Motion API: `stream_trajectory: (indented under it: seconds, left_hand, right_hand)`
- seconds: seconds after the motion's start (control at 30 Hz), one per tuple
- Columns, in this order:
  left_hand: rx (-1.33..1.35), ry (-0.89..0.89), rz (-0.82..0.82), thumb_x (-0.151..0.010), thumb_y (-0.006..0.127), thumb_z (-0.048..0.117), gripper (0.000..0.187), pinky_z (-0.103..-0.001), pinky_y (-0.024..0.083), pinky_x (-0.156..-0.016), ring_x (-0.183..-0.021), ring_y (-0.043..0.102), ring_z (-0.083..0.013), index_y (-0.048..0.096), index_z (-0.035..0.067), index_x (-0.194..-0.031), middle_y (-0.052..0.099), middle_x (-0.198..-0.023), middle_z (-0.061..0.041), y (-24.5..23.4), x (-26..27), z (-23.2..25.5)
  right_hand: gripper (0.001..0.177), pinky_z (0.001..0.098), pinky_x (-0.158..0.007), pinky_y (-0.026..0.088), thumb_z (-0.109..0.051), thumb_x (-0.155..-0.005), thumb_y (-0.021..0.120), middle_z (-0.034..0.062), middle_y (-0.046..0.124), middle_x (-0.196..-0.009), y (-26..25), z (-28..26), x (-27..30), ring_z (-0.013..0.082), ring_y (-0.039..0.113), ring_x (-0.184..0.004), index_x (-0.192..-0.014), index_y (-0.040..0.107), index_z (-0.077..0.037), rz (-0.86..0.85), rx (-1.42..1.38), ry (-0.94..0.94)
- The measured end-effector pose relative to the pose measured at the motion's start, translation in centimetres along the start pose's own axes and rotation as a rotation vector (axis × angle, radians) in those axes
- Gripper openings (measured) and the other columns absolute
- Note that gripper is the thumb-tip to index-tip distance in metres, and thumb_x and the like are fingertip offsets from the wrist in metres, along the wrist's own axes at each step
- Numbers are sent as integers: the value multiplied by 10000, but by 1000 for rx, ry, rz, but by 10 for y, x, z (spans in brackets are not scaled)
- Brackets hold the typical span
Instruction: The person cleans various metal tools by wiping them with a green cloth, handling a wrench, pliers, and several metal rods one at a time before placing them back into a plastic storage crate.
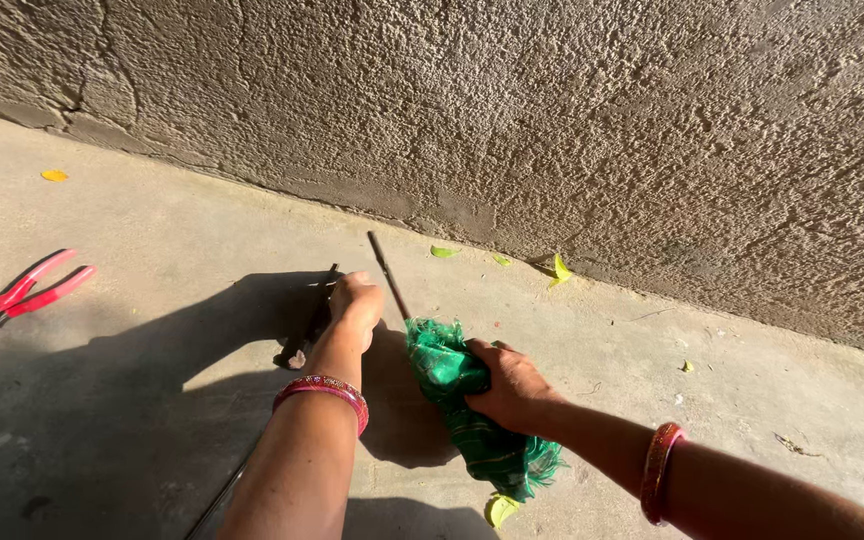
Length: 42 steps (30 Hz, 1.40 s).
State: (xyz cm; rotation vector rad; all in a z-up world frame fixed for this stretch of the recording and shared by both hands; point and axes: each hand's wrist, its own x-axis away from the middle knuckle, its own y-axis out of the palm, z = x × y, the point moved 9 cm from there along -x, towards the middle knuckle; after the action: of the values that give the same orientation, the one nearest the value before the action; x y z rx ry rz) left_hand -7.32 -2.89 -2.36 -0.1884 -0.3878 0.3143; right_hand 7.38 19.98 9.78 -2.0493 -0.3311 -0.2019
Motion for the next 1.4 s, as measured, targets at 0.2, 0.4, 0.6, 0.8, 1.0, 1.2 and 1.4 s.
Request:
stream_trajectory:
  seconds: [0.2,0.4,0.6,0.8,1.0,1.2,1.4]
  left_hand:
    - [-85,-9,-188,-873,582,43,345,-459,589,-753,-858,703,-291,748,63,-1174,753,-1010,-157,-64,12,21]
    - [-1123,54,-428,-852,817,267,345,-409,580,-769,-818,760,-278,835,-46,-998,805,-893,-170,-142,74,17]
    - [-1211,-15,-355,-801,896,264,429,-462,570,-918,-1085,697,-341,725,46,-1129,728,-1143,-175,-184,129,-35]
    - [-1226,180,-316,-816,833,258,362,-456,594,-917,-1081,712,-337,728,50,-1094,737,-1124,-163,-172,147,-42]
    - [-1093,347,-226,-769,862,303,427,-466,549,-930,-1069,669,-362,711,30,-1061,709,-1099,-182,-174,142,-19]
    - [-144,102,-244,-933,620,99,132,-451,635,-661,-702,737,-258,674,-19,-963,720,-832,-171,-176,119,41]
    - [340,74,-342,-1010,503,107,205,-399,653,-688,-824,735,-216,684,21,-1053,741,-937,-92,-145,136,125]
  right_hand:
    - [711,431,-968,551,-247,-708,782,168,646,-1240,-16,-25,-26,366,664,-1107,-1386,578,-182,125,38,-95]
    - [742,435,-983,538,-247,-694,798,173,645,-1236,-13,-95,-40,368,647,-1135,-1398,572,-180,173,29,-212]
    - [740,434,-1010,523,-314,-732,822,140,567,-1356,26,-156,-22,352,597,-1219,-1412,539,-244,33,54,-202]
    - [755,431,-1032,523,-328,-755,809,147,560,-1353,30,-180,-6,355,609,-1220,-1439,498,-246,-28,87,-241]
    - [739,456,-1014,525,-320,-772,801,184,546,-1360,10,-167,-13,391,599,-1214,-1438,488,-256,64,44,-223]
    - [803,479,-968,545,-274,-753,803,232,528,-1372,-31,-169,-17,436,639,-1140,-1474,449,-298,286,2,-239]
    - [806,491,-913,565,-263,-838,745,285,457,-1400,-58,-214,7,461,652,-1075,-1546,364,-321,316,66,-420]
